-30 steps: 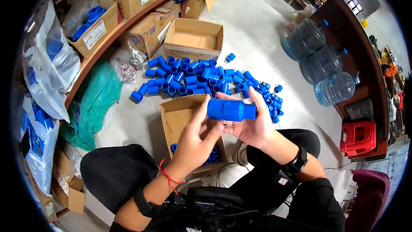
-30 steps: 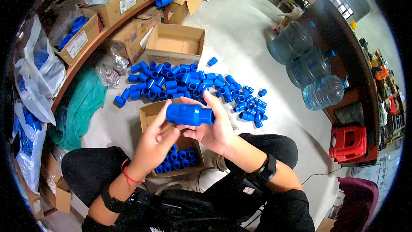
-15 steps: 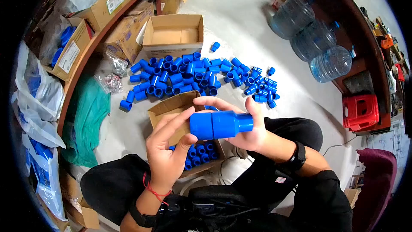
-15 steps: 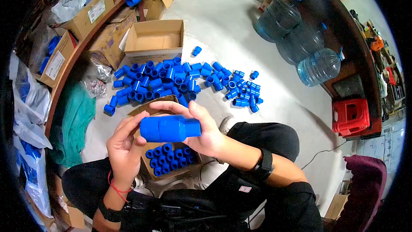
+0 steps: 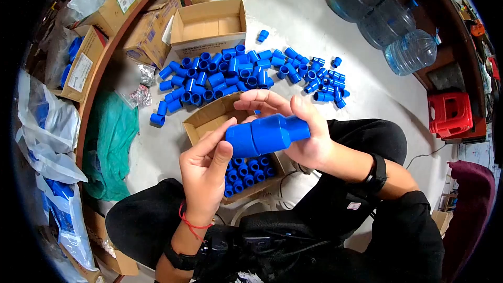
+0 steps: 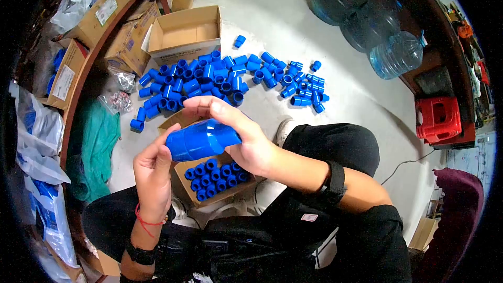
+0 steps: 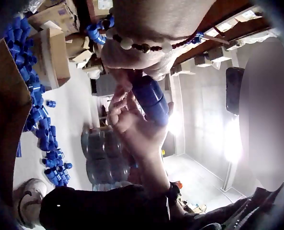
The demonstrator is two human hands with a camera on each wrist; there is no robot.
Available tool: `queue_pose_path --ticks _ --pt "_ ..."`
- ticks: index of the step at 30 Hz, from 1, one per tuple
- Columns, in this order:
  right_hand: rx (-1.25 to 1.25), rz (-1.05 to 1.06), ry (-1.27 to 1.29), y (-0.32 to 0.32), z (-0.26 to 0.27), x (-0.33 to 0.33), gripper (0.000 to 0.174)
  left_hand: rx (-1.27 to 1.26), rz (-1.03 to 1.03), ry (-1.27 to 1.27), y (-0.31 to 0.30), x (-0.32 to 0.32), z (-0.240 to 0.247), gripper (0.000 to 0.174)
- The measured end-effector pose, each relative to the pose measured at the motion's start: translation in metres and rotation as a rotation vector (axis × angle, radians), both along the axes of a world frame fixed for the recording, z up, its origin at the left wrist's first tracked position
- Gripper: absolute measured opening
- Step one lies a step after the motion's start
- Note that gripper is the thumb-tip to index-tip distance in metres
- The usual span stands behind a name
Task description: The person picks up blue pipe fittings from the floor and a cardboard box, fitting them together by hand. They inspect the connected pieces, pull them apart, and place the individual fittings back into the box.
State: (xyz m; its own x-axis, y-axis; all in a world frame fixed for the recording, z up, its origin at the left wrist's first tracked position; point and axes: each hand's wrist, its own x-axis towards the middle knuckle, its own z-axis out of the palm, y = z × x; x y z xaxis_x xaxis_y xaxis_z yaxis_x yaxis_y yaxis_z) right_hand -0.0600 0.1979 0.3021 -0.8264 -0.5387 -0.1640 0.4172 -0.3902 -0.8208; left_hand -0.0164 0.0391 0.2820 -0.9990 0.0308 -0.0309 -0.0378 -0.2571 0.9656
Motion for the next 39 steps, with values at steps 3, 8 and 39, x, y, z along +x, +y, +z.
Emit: queue_pose_path --ticks 3,8,39 --pt "0.017 -0.003 0.064 -0.002 0.006 0.0 0.074 0.074 -0.005 -0.122 0.001 0.003 0.004 0.04" --pt "0.058 -0.004 0.212 -0.002 0.008 -0.003 0.067 0.21 -0.051 -0.224 0.006 0.004 0.005 0.041" --pt "0.089 0.318 0.474 0.005 0.023 -0.011 0.126 0.221 -0.141 -0.033 -0.011 -0.003 0.015 0.059"
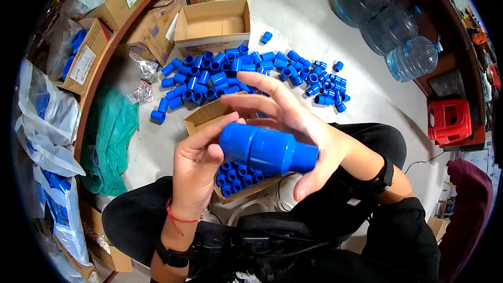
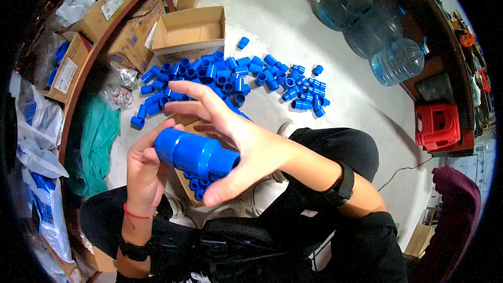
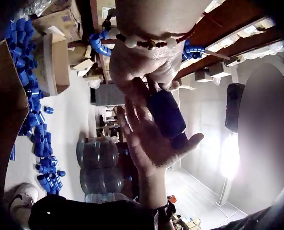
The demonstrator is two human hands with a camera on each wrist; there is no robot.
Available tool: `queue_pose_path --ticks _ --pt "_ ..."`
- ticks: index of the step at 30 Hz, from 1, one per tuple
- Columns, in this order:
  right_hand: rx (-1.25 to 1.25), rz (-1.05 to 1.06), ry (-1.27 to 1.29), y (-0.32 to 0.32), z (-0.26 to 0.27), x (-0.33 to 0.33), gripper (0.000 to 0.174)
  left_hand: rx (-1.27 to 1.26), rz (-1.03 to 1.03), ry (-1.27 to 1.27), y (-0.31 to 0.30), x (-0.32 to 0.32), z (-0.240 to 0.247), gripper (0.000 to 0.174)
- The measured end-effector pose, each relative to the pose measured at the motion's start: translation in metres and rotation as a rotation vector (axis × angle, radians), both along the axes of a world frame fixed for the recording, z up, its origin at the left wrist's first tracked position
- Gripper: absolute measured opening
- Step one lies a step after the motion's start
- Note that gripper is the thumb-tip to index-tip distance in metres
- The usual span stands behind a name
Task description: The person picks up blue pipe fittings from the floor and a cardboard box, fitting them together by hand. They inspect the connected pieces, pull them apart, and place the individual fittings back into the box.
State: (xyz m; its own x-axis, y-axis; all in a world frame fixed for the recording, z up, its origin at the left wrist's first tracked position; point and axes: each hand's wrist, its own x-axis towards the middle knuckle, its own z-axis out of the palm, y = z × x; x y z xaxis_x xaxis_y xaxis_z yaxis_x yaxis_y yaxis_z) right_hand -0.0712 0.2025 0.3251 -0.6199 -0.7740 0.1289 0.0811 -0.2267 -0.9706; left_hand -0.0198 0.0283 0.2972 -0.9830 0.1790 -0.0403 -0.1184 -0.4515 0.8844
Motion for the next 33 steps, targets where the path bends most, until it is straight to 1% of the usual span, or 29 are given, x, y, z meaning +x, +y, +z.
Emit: queue_pose_path --ticks 4,7,11,14,17,20,23,26,29,30,33 --pt "0.032 0.16 0.163 -0.001 -0.004 0.004 0.127 -0.062 -0.03 0.113 -0.009 -0.003 0.006 0.056" --pt "0.097 0.184 0.239 -0.001 -0.006 0.007 0.126 -0.082 -0.071 0.149 -0.012 -0.004 0.011 0.054" --pt "0.085 0.156 0.298 -0.003 -0.004 0.01 0.126 -0.122 -0.093 0.244 -0.013 -0.008 0.008 0.051" --pt "0.023 0.1 0.314 -0.003 -0.004 0.011 0.12 -0.222 -0.1 0.312 -0.017 -0.009 0.011 0.049" --pt "0.04 0.092 0.308 -0.003 -0.004 0.012 0.117 -0.251 -0.105 0.325 -0.017 -0.009 0.012 0.049" --pt "0.046 0.151 0.248 -0.003 -0.004 0.012 0.112 -0.333 -0.113 0.329 -0.022 -0.008 0.013 0.05" --pt "0.055 0.142 0.32 -0.002 -0.004 0.011 0.108 -0.359 -0.112 0.303 -0.022 -0.007 0.015 0.051" --pt "0.024 0.096 0.283 -0.004 -0.007 0.015 0.106 -0.352 -0.11 0.34 -0.021 -0.008 0.014 0.05" --pt "0.032 0.029 0.303 -0.005 -0.01 0.019 0.105 -0.274 -0.042 0.313 -0.015 -0.006 0.011 0.047" --pt "0.053 0.007 0.33 -0.005 -0.01 0.019 0.105 -0.271 0.03 0.356 -0.01 -0.007 0.007 0.043" --pt "0.088 -0.019 0.276 -0.005 -0.009 0.021 0.103 -0.376 -0.013 0.346 -0.02 -0.008 0.005 0.04"
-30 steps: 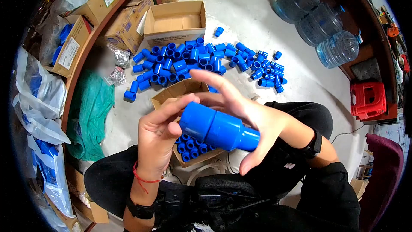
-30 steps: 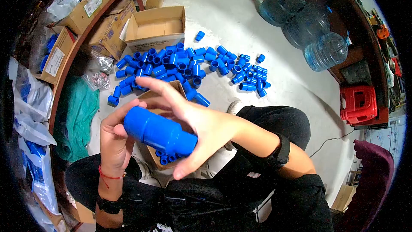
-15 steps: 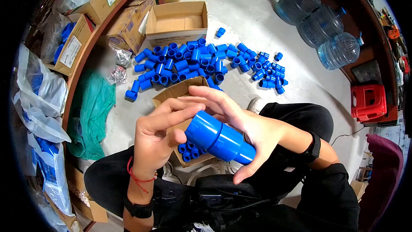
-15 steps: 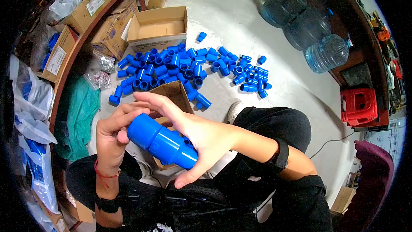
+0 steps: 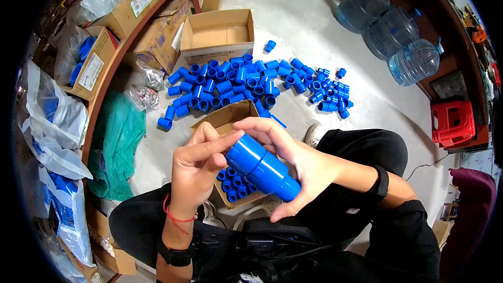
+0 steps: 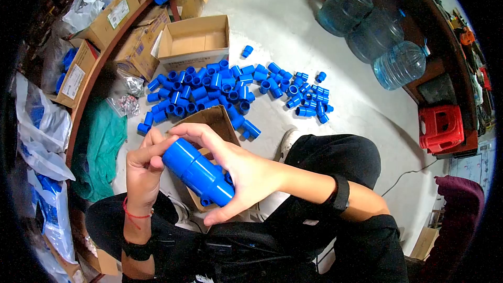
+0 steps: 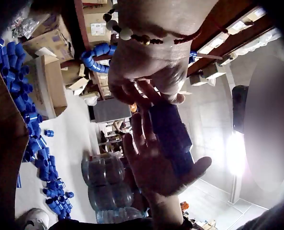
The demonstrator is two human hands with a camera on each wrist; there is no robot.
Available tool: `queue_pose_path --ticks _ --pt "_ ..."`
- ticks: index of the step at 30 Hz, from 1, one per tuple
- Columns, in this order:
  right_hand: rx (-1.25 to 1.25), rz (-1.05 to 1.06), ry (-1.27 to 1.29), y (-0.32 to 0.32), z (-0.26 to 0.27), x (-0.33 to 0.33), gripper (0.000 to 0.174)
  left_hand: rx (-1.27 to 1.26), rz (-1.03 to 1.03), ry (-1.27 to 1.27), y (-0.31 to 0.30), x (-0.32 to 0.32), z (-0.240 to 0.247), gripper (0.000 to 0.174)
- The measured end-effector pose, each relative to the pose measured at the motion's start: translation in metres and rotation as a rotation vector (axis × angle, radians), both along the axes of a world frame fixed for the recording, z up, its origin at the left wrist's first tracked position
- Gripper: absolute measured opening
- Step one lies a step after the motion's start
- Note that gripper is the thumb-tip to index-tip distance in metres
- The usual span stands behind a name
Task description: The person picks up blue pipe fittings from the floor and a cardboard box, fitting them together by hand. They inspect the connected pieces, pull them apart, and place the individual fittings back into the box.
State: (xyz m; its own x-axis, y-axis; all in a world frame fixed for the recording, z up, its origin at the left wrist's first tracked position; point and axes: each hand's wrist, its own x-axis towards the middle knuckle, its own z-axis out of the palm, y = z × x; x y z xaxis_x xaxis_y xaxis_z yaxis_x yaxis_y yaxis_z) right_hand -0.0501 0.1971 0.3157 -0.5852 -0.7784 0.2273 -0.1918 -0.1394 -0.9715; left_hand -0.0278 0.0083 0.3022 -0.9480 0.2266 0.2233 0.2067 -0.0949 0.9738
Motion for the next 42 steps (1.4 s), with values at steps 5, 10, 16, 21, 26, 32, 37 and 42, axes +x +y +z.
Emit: queue_pose_path --ticks 5,10,16,21,26,32,37,42 --pt "0.028 -0.054 -0.011 -0.002 -0.002 0.001 0.095 -0.03 0.068 -0.013 0.002 0.0 0.003 0.036" --pt "0.066 -0.087 0.009 -0.002 -0.002 0.0 0.094 0.008 0.086 -0.047 0.003 0.001 0.003 0.034" --pt "0.056 -0.093 -0.034 0.0 0.001 0.001 0.098 0.011 0.086 -0.041 0.004 0.002 0.01 0.037" --pt "0.099 -0.271 -0.068 0.001 0.001 0.001 0.097 -0.012 0.037 -0.024 0.013 0.005 0.006 0.067" --pt "-0.077 -0.293 -0.189 0.001 -0.015 -0.005 0.093 -0.072 -0.047 -0.145 0.021 0.009 -0.009 0.098" --pt "-0.101 -0.3 -0.662 0.004 -0.017 0.001 0.096 -0.1 -0.003 -0.258 0.03 0.012 -0.022 0.091" --pt "-0.107 -0.29 -0.719 0.002 -0.031 0.006 0.092 0.015 0.038 -0.271 0.038 0.016 -0.035 0.086" --pt "-0.054 -0.34 -0.689 0.001 -0.048 0.012 0.09 -0.071 0.04 -0.311 0.039 0.019 -0.041 0.083"
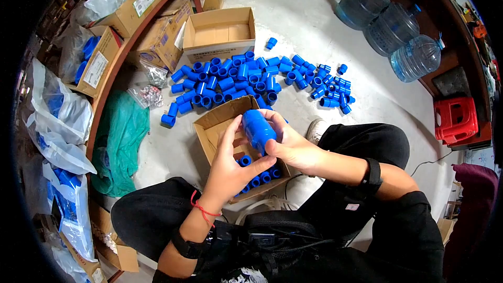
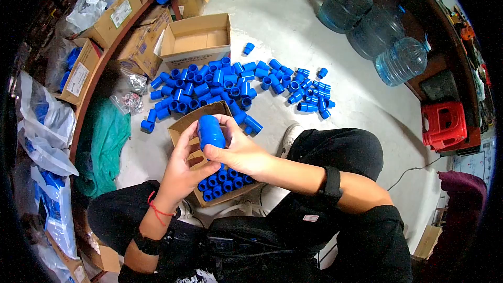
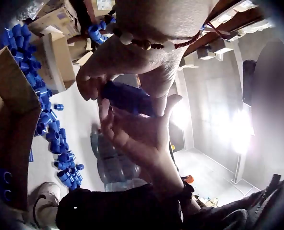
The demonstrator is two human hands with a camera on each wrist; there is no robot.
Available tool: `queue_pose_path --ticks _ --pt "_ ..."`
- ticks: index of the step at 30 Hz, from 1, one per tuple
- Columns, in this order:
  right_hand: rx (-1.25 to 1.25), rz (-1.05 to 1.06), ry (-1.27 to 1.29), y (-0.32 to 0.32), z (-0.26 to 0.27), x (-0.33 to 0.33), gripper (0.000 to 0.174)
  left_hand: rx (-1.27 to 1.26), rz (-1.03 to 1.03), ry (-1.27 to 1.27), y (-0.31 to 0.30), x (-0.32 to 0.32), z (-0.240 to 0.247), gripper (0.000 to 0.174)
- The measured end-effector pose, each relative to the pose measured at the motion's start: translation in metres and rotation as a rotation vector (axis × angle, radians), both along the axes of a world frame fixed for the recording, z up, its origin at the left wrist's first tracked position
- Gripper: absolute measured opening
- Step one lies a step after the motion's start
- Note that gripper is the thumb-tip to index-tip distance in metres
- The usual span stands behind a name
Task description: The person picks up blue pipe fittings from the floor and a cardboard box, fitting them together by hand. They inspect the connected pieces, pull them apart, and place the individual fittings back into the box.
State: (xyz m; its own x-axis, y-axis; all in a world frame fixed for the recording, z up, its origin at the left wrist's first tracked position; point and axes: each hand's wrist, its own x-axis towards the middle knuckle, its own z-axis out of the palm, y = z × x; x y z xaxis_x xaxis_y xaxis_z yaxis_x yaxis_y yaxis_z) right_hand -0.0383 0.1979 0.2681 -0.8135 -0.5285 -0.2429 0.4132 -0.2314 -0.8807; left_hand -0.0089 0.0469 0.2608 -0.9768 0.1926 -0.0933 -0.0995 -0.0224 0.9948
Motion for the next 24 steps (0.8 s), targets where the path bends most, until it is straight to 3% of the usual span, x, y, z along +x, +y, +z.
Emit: queue_pose_path --ticks 13,24 --pt "0.174 0.025 -0.089 0.002 0.008 -0.003 0.078 0.212 -0.059 -0.294 -0.015 -0.011 0.014 0.067" --pt "0.221 0.011 -0.053 0.005 0.011 0.0 0.062 0.259 -0.113 -0.37 -0.019 -0.006 0.016 0.072"
